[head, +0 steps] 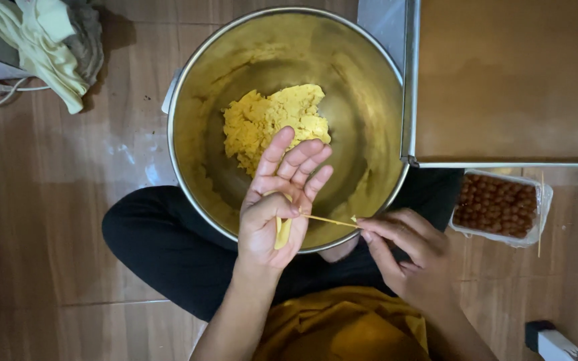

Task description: The person takes pieces of dough from a bowl, flattens them, and places a small brown ball from a container into the center. They then fold the dough around the ball, roll it into a sphere between their palms, and place the finished pastry onto a tray.

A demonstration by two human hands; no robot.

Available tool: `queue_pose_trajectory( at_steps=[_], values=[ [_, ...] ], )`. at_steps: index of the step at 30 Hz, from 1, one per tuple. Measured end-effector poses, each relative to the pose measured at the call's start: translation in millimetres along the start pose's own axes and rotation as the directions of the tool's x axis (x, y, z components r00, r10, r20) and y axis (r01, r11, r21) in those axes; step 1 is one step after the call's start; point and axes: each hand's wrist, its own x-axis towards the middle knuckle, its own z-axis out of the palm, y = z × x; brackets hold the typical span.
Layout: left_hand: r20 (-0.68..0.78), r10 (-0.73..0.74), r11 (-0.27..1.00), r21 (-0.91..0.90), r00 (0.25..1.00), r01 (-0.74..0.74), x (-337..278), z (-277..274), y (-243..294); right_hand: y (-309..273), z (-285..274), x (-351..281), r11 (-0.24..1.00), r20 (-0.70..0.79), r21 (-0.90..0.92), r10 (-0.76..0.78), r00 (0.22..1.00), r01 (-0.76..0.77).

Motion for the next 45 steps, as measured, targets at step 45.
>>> queue_pose_trajectory(
  at_steps=[45],
  values=[
    [-0.094, 0.0, 1.0, -0.03, 0.996, -0.003, -7.0, 1.5, 4.8, 370.8, -51.8, -186.4, 0.707, -0.559, -0.186, 0.496, 0.665, -0.683]
  ],
)
